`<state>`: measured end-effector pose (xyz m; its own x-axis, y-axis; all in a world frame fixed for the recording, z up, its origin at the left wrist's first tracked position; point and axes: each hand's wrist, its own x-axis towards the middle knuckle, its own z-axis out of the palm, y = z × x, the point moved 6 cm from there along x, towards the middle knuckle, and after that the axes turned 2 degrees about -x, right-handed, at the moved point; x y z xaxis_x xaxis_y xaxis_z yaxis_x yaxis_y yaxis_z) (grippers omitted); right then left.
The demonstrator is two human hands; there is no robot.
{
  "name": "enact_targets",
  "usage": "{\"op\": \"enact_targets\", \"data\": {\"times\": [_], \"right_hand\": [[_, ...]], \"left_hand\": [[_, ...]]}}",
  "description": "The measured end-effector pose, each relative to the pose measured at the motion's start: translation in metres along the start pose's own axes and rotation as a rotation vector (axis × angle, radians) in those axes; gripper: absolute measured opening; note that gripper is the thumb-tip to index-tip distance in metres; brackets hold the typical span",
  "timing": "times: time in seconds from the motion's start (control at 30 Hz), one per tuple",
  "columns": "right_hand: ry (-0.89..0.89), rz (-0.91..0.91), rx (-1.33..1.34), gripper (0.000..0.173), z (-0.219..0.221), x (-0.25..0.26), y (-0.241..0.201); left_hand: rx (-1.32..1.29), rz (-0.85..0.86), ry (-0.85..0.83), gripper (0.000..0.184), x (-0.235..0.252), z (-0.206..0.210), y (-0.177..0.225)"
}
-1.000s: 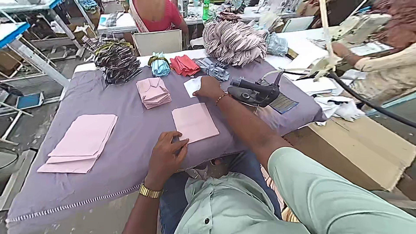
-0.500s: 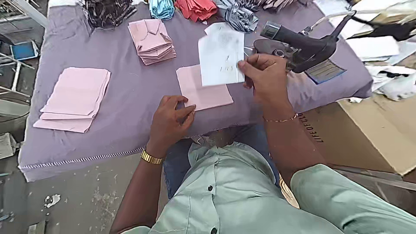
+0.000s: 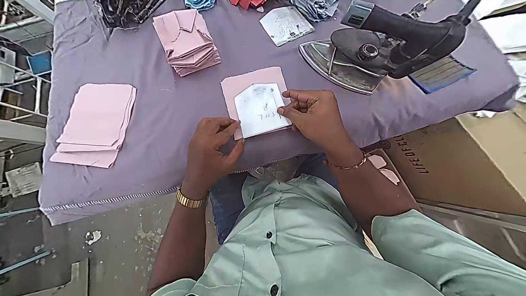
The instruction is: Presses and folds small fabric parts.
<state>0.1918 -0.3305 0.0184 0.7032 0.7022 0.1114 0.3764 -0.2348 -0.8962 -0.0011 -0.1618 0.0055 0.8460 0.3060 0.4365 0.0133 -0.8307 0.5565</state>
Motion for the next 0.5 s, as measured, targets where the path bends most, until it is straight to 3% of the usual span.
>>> {"op": "enact_targets", "data": {"times": [0.17, 0.5], "right_hand": [[0.049, -0.129, -0.291, 0.021, 0.0, -0.0016, -0.0026], [0.11, -0.246, -0.418, 0.018, 0.0027, -0.0033, -0.0037]], "left_hand": [[0.024, 0.006, -0.022, 0.031, 0.002, 0.0021, 0.003], [0.06, 0.009, -0.018, 0.029, 0.0034, 0.0041, 0.0047]]}}
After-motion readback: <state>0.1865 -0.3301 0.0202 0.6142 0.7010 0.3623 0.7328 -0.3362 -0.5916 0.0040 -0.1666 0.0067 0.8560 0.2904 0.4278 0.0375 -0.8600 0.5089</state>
